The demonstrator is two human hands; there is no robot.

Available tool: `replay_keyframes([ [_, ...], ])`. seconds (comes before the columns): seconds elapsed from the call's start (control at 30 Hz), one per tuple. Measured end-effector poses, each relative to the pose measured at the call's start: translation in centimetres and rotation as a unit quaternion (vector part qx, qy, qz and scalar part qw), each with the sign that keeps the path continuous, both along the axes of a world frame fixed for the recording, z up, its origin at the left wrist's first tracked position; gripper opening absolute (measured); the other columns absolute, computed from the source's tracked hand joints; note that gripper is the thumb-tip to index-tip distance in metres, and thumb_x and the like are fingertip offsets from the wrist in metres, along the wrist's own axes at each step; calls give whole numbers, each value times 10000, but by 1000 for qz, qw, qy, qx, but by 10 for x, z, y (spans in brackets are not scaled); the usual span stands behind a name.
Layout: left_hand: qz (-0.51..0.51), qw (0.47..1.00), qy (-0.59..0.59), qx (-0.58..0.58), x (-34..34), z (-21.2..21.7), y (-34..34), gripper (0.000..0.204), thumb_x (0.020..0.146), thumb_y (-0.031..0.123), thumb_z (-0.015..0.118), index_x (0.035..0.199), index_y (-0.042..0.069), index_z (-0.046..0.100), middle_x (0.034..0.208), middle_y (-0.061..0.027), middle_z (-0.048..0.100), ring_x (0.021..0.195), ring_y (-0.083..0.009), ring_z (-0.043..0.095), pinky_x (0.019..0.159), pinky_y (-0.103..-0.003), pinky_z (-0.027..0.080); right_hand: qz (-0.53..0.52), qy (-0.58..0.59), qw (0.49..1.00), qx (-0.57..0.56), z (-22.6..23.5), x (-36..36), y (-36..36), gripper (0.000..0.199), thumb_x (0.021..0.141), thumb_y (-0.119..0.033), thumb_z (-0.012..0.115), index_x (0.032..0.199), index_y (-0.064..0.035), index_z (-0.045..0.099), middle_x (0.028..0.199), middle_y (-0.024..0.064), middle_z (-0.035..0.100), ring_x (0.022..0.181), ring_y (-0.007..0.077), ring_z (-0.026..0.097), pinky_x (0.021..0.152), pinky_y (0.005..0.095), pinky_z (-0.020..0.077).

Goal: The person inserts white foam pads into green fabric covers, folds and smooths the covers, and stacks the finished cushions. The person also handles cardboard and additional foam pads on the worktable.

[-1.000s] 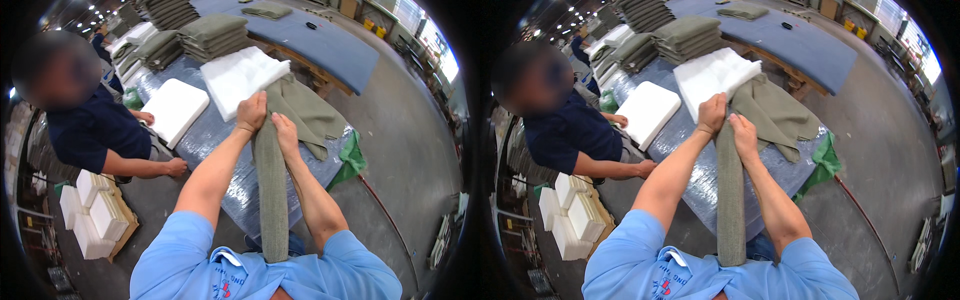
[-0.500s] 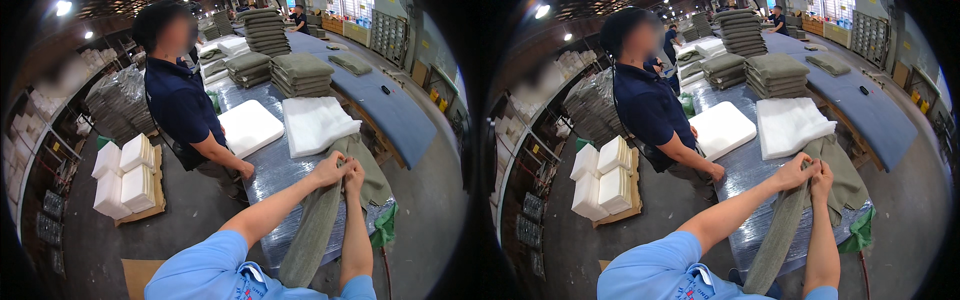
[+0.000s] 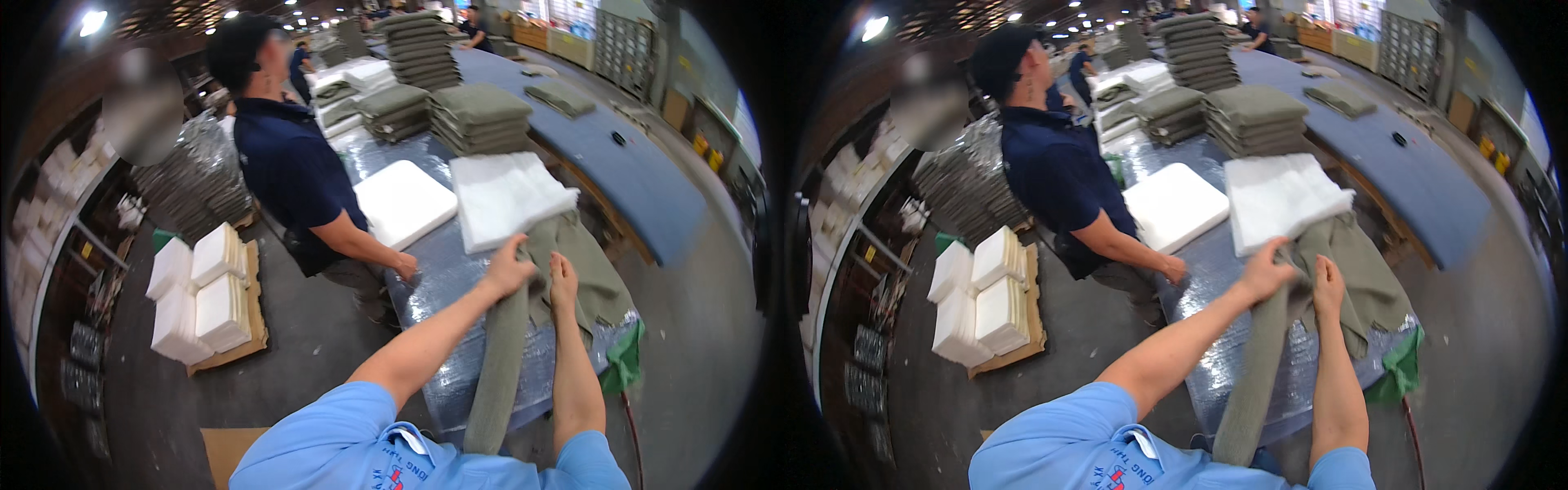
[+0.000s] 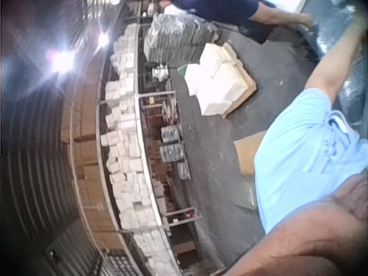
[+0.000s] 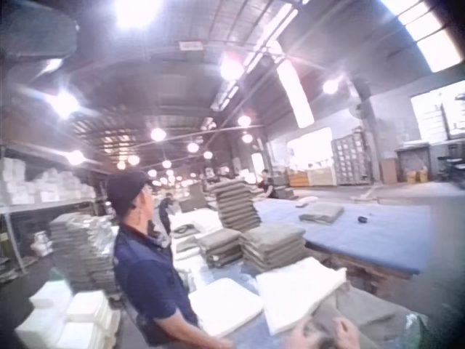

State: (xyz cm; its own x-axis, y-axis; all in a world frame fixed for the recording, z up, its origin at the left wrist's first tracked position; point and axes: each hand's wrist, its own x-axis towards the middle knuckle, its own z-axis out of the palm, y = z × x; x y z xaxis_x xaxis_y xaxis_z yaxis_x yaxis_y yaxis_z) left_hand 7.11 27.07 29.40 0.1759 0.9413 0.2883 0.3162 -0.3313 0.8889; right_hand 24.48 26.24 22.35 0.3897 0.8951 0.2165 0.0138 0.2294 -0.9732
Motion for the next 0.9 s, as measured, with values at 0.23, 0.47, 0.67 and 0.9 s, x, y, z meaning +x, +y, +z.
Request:
replay_keyframes([
  [0.23,114,980,-94,-134,-60,-20,41,668,785,170,728,1427,50,590,1167,-173,698,981,-232,684,857,-358,554,109,-4,865,-489,-108,107,-265,394,1002,-459,678,1150,-96,723,995,-24,669,830,147,611,781,313,488],
  [0.47,206,958,-144,-136,-93,-39,-31,534,869,140,617,1375,-27,582,1255,-168,658,1100,-257,637,975,-354,495,-4,521,803,-288,-132,88,-366,741,999,-696,496,1545,-195,480,1539,98,510,1425,314,455,1187,619,265],
  [0.67,245,931,-234,-133,-141,-46,-122,490,941,103,540,1424,20,537,1290,-134,619,1120,-242,631,970,-354,512,-123,568,810,-84,-137,93,-272,652,1002,-546,524,1392,-23,523,1383,185,612,1236,343,583,1083,486,454],
  [0.9,197,698,-535,-433,-178,-112,-206,501,965,285,490,1371,-2,550,1334,-204,628,1140,-380,648,958,-528,544,-72,425,902,-28,10,114,-154,315,937,-363,606,915,-54,660,978,104,689,935,266,644,864,407,525],
])
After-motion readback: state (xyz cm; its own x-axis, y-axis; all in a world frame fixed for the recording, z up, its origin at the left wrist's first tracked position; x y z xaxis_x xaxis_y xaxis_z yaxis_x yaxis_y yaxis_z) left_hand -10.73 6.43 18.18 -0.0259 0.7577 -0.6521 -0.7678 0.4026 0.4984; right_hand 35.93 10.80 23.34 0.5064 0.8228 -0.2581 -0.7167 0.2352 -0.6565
